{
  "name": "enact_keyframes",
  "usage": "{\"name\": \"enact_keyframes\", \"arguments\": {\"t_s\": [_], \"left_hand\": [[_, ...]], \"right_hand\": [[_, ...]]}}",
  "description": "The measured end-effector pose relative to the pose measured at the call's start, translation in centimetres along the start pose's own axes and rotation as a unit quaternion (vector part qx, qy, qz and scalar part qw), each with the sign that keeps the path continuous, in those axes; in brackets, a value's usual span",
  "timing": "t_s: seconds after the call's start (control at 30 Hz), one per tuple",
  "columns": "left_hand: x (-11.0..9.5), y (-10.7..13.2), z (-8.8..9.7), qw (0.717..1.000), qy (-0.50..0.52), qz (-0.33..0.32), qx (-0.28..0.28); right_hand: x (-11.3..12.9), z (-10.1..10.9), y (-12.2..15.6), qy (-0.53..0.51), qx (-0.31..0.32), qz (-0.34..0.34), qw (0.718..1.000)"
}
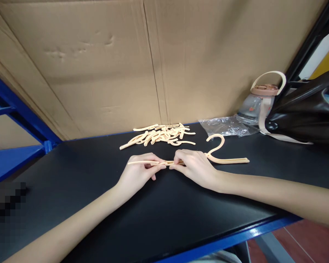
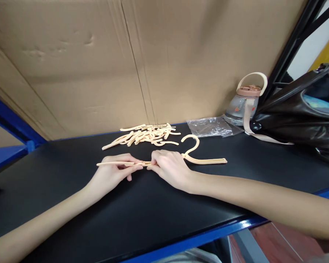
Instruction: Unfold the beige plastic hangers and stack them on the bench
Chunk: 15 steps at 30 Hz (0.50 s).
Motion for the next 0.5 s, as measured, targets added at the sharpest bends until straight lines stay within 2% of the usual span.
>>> {"name": "enact_keyframes", "arguments": {"t_s": [0.1,0.23,0.3,0.4,0.5], "left_hand": [[0.5,-0.1,0.1,0.999,0.006,0.026,0.019],[1.3,-0.4,-0.6,0.988,0.038,0.083,0.122],[1.5,-0.5,-0.7,0.982,0.058,0.095,0.15],[1.6,-0.4,-0.8,0.978,0.08,0.1,0.166],[1.5,-0.1,-0.8,0.977,0.096,0.101,0.158]], "right_hand": [[0.2,-0.1,0.0,0.003,0.005,0.014,1.0],[0.6,-0.2,0.0,-0.001,0.019,0.028,0.999],[0.8,-0.2,0.1,-0.002,0.022,0.035,0.999],[1.1,-0.3,0.2,0.003,0.024,0.043,0.999],[1.1,-0.2,0.2,0.0,0.015,0.051,0.999]]}}
Point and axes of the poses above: each hand's wrist, its own y-axis away from the middle knuckle, its own z-axis out of the back of the hand, x = y × z, the point moved 8 cm from there along -y, towards the middle knuckle, and after that the axes turned 1 degree about x, right-handed, at the moved point
